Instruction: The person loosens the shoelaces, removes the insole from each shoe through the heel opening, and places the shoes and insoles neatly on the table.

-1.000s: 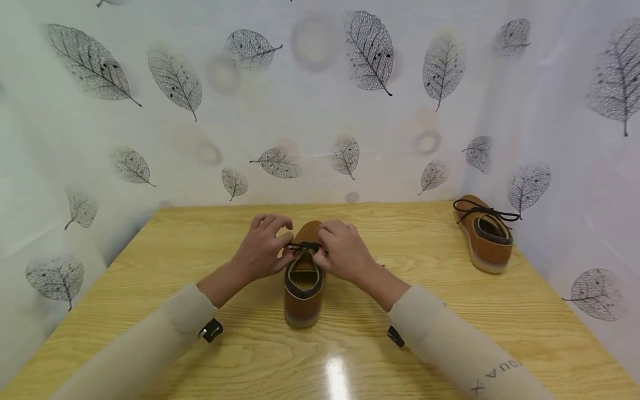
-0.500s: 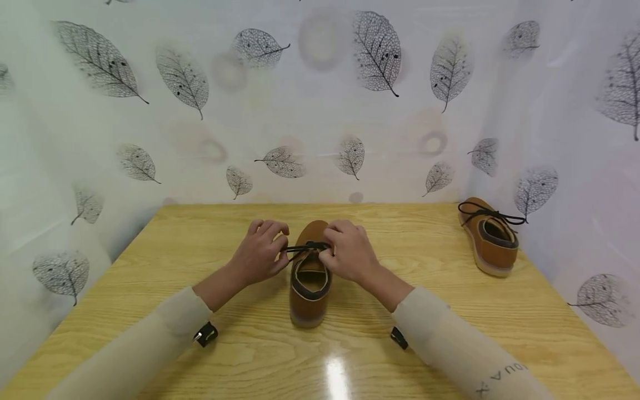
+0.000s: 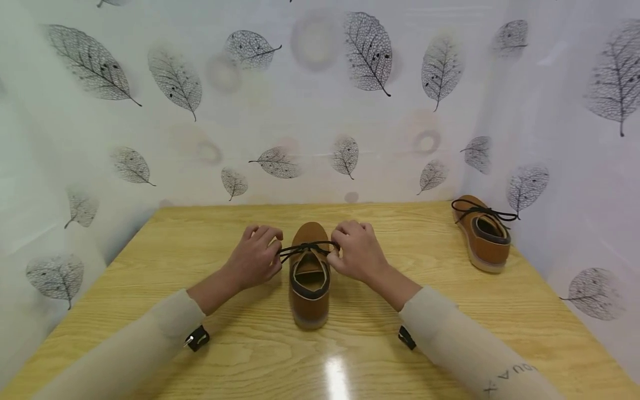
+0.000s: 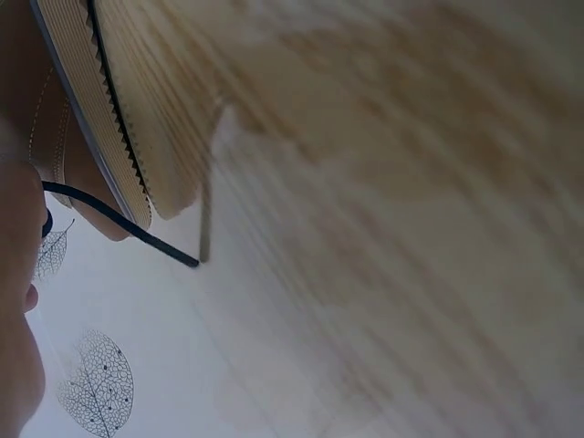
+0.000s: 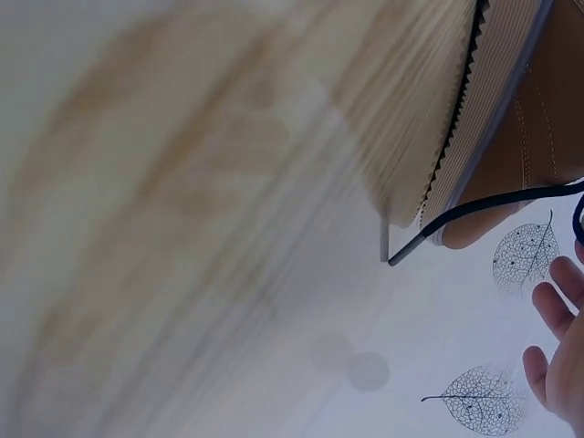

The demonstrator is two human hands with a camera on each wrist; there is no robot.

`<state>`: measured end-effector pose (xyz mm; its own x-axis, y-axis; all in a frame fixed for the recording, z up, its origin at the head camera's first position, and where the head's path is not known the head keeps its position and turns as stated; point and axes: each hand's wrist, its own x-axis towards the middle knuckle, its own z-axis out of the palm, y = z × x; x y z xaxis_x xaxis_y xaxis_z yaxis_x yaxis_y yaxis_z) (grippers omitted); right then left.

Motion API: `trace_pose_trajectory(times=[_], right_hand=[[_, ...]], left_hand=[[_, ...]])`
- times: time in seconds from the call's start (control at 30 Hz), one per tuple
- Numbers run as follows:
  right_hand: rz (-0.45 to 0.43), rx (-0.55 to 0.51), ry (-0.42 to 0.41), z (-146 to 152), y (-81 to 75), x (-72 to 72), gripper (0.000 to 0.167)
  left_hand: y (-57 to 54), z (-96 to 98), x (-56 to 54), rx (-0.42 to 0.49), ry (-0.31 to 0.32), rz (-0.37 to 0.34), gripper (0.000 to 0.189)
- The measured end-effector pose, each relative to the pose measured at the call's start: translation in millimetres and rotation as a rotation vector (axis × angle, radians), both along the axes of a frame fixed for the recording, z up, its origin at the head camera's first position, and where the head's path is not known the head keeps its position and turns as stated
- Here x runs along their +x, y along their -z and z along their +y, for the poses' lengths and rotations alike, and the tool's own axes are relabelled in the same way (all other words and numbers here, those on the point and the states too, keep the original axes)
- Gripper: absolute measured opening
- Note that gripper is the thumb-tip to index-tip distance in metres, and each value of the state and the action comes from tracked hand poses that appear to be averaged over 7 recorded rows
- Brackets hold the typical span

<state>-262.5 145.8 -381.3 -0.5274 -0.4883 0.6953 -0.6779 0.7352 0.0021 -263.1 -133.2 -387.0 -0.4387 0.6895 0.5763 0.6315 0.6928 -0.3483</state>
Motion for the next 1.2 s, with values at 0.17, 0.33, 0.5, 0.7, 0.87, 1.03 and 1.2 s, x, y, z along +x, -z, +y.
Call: trace_pose_trajectory(times=[0.17,0.33,0.5,0.7,0.87,1.03,1.2], right_hand=[[0.047,0.055,0.005,4,1.1,1.5,0.007],[0.074,0.1,0.021,11,1.9,3.2,0.008],[0.091,0.146,0.039,17,4.2,3.3,0.007],[0.075,0.191,0.065,21,4.2,4.9,0.006],[0.1,0.225,0.082,24,2.6,5.5,0.005],[0.138,0.243,0.064,25,1.0,5.4,0.005],[0.16,0.268,0.072,27,2.1,5.4,0.009]], left_hand=[[1.1,-4.7,0.0,-0.001,-0.007,0.018,0.009],[2.8,-9.9,0.9,0.011,-0.003,0.031,0.008],[3.2,-14.4,2.7,0.0,-0.024,0.028,0.007],[3.6,-17.7,5.4,-0.019,-0.051,0.009,0.007],[3.2,-22.7,7.7,-0.025,-0.081,0.006,0.009],[3.7,-27.6,8.0,-0.025,-0.075,0.031,0.01],[4.4,-31.5,7.6,-0.035,-0.072,0.039,0.01]])
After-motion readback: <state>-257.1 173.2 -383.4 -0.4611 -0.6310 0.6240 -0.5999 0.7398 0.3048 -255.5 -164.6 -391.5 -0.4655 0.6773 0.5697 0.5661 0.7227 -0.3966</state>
